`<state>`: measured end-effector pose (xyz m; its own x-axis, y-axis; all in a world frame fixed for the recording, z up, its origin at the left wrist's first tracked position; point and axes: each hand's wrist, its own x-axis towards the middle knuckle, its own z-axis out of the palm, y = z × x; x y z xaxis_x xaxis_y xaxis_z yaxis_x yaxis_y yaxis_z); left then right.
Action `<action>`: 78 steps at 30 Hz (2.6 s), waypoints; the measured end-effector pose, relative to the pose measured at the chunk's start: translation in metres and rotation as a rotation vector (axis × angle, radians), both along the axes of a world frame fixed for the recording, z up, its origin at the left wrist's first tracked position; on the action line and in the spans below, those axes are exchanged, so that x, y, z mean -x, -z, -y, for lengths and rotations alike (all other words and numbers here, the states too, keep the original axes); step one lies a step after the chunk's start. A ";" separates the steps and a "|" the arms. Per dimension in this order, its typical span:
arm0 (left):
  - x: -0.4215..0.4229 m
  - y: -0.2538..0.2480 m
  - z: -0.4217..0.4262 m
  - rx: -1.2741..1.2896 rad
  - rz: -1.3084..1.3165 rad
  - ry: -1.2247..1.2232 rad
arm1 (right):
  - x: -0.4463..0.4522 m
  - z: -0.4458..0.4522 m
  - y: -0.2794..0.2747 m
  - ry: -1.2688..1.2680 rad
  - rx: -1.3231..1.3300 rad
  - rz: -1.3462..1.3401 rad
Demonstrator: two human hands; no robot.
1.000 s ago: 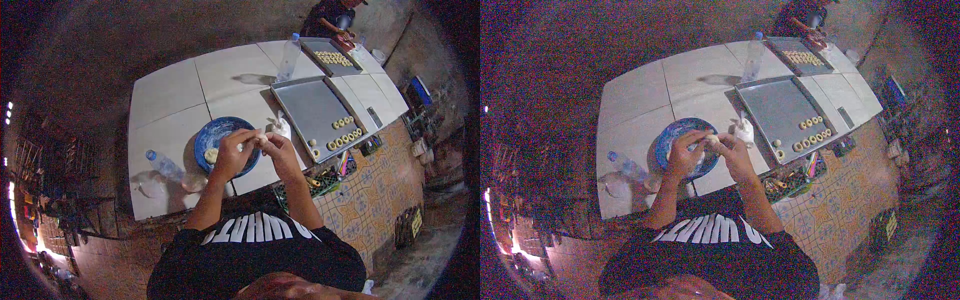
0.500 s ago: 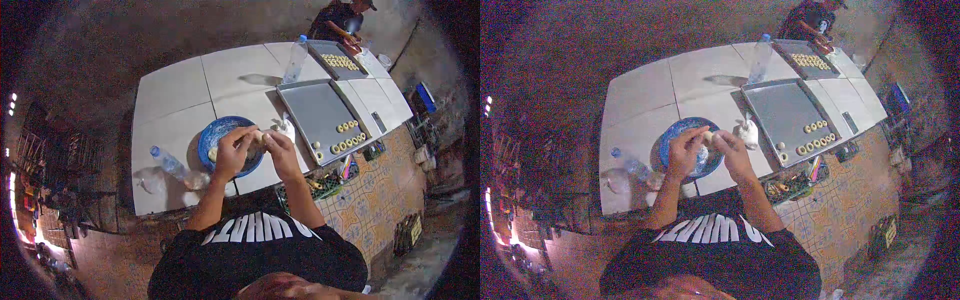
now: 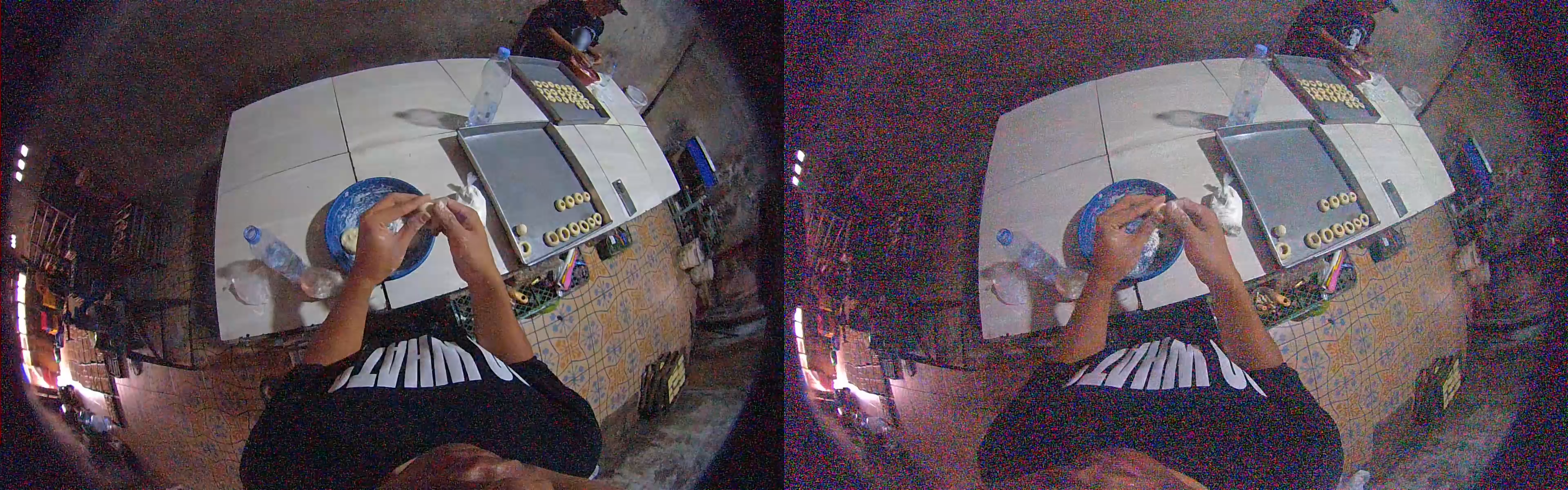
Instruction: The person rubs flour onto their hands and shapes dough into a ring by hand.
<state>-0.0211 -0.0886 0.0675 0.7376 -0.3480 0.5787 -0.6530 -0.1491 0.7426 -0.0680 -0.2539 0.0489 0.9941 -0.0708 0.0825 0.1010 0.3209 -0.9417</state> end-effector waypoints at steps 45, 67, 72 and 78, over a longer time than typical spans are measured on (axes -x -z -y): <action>0.003 0.002 -0.011 0.002 0.151 -0.022 | 0.002 -0.007 -0.001 -0.068 -0.070 -0.053; 0.008 0.001 -0.022 -0.005 0.118 -0.115 | -0.003 -0.023 -0.014 -0.086 -0.013 0.034; 0.004 -0.002 -0.027 -0.067 0.094 -0.097 | -0.007 -0.021 -0.004 -0.126 -0.065 -0.003; -0.003 0.003 -0.030 -0.111 0.311 -0.108 | -0.011 -0.016 -0.001 -0.179 -0.024 -0.030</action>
